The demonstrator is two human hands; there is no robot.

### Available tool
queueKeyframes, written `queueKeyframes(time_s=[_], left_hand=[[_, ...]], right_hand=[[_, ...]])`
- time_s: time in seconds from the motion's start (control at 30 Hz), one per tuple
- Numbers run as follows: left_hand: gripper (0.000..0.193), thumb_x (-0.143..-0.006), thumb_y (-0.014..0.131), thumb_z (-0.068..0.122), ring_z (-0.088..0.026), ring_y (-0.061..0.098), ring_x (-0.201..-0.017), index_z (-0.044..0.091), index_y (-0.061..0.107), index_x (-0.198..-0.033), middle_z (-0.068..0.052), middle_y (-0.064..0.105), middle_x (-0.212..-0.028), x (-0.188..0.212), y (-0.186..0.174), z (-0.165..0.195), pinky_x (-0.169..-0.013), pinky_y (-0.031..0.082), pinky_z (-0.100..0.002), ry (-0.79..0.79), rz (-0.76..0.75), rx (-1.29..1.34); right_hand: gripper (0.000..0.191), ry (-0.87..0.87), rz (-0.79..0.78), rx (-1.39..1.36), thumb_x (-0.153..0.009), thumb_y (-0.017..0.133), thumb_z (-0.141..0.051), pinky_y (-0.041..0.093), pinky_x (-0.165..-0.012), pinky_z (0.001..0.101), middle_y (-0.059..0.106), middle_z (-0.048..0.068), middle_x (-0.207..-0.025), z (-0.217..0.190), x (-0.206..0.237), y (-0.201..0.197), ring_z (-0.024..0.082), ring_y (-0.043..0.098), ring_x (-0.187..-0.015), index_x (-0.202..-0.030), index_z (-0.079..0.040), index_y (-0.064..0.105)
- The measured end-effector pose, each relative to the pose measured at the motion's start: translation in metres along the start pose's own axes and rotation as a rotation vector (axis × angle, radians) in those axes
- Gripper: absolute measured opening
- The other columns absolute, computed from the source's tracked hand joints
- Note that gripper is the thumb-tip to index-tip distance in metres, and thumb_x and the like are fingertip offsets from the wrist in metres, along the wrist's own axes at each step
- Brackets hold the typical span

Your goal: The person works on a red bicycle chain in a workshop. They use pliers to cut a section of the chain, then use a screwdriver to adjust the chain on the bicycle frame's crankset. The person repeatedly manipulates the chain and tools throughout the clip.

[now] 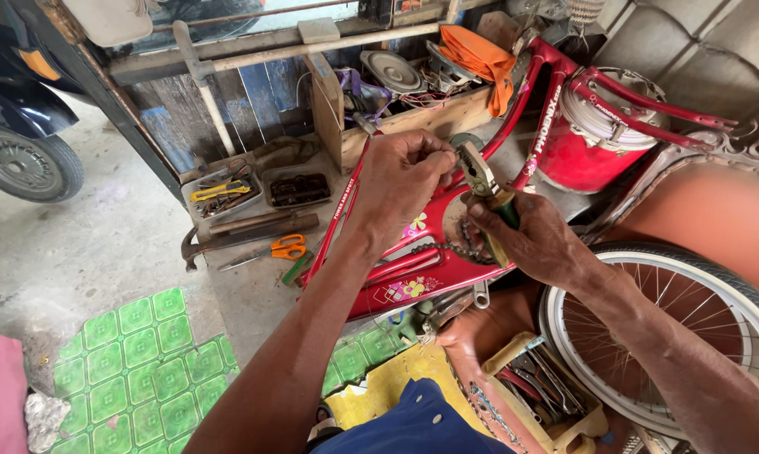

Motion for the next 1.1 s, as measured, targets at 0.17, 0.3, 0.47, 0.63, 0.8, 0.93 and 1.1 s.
queueKeyframes(time_s=[0.17,0.3,0.47,0.63,0.8,0.93,1.1], left_hand=[[0.013,-0.087,0.069,0.008,-0.007,0.064,-0.059,-0.003,0.076,-0.09,-0.006,0.073,-0.07,0.003,-0.003,0.004,-0.052,0.049,-0.022,-0.033,0.034,-0.031],[0.015,-0.087,0.068,0.01,-0.006,0.062,-0.056,-0.003,0.076,-0.088,-0.005,0.071,-0.067,0.005,-0.004,0.008,-0.049,0.046,-0.022,-0.049,0.03,-0.07],[0.018,-0.085,0.07,0.015,-0.008,0.06,-0.055,-0.001,0.078,-0.088,-0.005,0.071,-0.066,0.007,-0.006,0.006,-0.047,0.044,-0.024,-0.066,0.077,-0.166],[0.023,-0.082,0.079,0.024,-0.008,0.064,-0.055,0.001,0.079,-0.086,-0.004,0.073,-0.065,0.014,-0.008,0.009,-0.052,0.051,-0.025,0.036,0.189,-0.381],[0.022,-0.082,0.08,0.023,-0.009,0.062,-0.053,0.001,0.08,-0.085,-0.005,0.073,-0.065,0.015,-0.007,-0.006,-0.05,0.05,-0.027,-0.089,0.217,-0.362],[0.018,-0.083,0.08,0.018,-0.005,0.06,-0.054,0.001,0.08,-0.088,-0.002,0.074,-0.069,0.016,-0.01,-0.01,-0.048,0.047,-0.023,-0.079,0.176,-0.179],[0.017,-0.087,0.075,0.017,-0.006,0.055,-0.048,0.0,0.079,-0.09,-0.003,0.067,-0.061,0.012,-0.014,-0.006,-0.043,0.038,-0.024,-0.054,0.142,0.001]], right_hand=[[0.038,-0.084,0.056,0.118,-0.102,0.053,-0.04,0.052,-0.052,0.0296,0.067,0.002,-0.065,-0.01,0.002,0.002,0.01,0.063,-0.058,-0.092,-0.006,0.068],[0.037,-0.068,0.103,0.082,-0.103,0.055,-0.038,0.052,-0.054,0.0332,0.065,0.005,-0.066,-0.012,0.004,0.005,0.012,0.061,-0.059,-0.094,-0.004,0.064],[0.032,-0.042,0.195,0.286,-0.102,0.058,-0.034,0.052,-0.057,0.0393,0.069,0.011,-0.067,-0.013,0.001,0.002,0.02,0.066,-0.059,-0.096,-0.003,0.065],[0.029,-0.06,0.271,0.279,-0.097,0.064,-0.024,0.052,-0.056,0.046,0.067,0.021,-0.068,-0.007,0.001,0.009,0.03,0.068,-0.058,-0.11,0.002,0.06],[0.034,-0.265,0.36,0.463,-0.099,0.067,-0.019,0.052,-0.058,0.0496,0.068,0.025,-0.071,-0.017,0.01,0.016,0.038,0.068,-0.063,-0.117,0.008,0.056],[0.037,-0.068,0.279,0.376,-0.099,0.066,-0.021,0.055,-0.06,0.0478,0.07,0.024,-0.072,0.001,0.005,0.007,0.035,0.071,-0.063,-0.126,0.002,0.057],[0.04,-0.266,0.353,0.393,-0.099,0.066,-0.02,0.058,-0.064,0.044,0.072,0.022,-0.083,-0.014,0.009,-0.007,0.032,0.074,-0.072,-0.129,0.004,0.058]])
Point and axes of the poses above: each hand's wrist, its own x-axis away from the middle knuckle, its own y-axis out of the palm, z = x × y, the point moved 8 cm from there along -x, towards the middle knuckle
